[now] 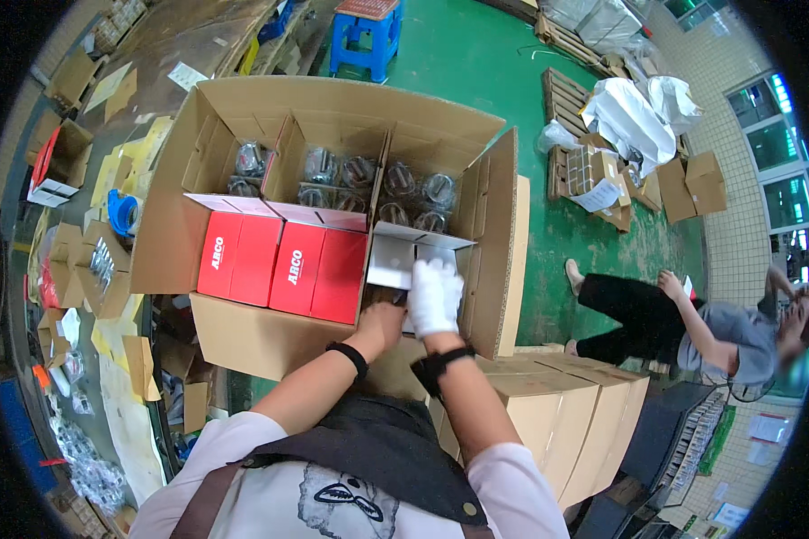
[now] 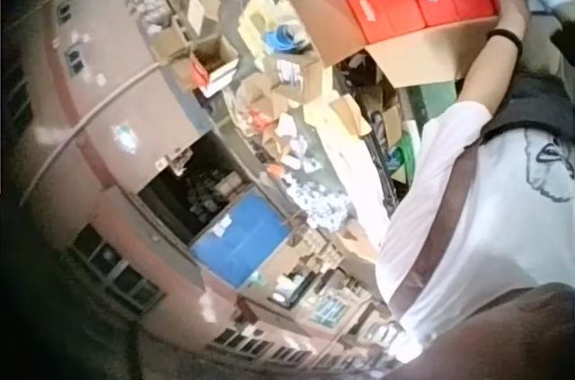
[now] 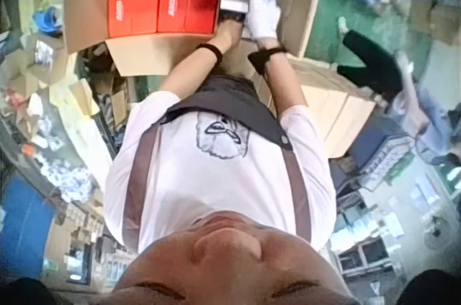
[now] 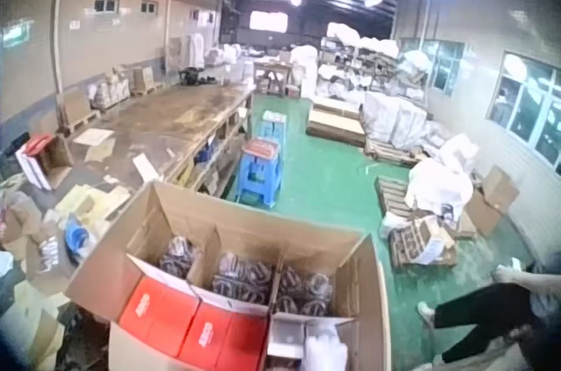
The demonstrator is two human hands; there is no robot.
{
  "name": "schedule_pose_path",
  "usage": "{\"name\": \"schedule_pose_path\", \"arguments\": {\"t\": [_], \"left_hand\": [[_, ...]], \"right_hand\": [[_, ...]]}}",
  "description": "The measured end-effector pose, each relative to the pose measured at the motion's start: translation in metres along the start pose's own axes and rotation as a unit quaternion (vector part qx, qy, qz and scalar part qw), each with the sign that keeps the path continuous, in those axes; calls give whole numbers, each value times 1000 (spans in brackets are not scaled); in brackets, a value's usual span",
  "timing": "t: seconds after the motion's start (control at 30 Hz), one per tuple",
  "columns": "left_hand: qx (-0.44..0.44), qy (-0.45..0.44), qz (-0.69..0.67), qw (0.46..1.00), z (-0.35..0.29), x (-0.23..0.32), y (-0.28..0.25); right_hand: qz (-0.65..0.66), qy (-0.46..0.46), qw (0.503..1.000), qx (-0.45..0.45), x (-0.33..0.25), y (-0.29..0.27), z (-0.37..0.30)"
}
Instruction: The person places red boxes and plastic-wrapped cylindrical items into a large cardboard box with internal dividers. They repeatedly pick up items from a nearby table and arrange them into the compartments, then close the box flaps.
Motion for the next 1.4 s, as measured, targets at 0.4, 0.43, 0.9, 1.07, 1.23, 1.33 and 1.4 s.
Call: {"name": "schedule_pose_path", "arguments": {"t": [0.4, 0.43, 0.9, 1.07, 1.23, 1.33, 1.4], "left_hand": [[100, 71, 66, 990, 1, -13, 30], [95, 64, 47, 992, 6, -12, 27], [159, 100, 129, 974, 0, -5, 6], [180, 123, 142, 966, 0, -3, 0], [170, 117, 49, 977, 13, -3, -13], [140, -156, -362, 908, 10, -5, 0], [90, -374, -674, 631, 9, 11, 17]], "right_hand": [[290, -5, 957, -21, 22, 0, 21], [232, -14, 972, 22, 24, 2, 18], [102, 25, 941, 322, 11, -35, -52], [180, 143, 924, 306, 26, -37, -35], [338, 196, 919, 52, 50, 35, -9], [222, 146, 943, 199, 33, 83, -19], [242, 160, 930, 227, 30, 89, -13]]}}
Point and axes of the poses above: each hand's wrist, its own z-axis towards the middle knuckle, its own y-axis out of the palm, x = y × z, the point moved 2 cm from there along z, towards the middle knuckle, and after that the axes turned 9 degrees about x, right-handed, at the moved point
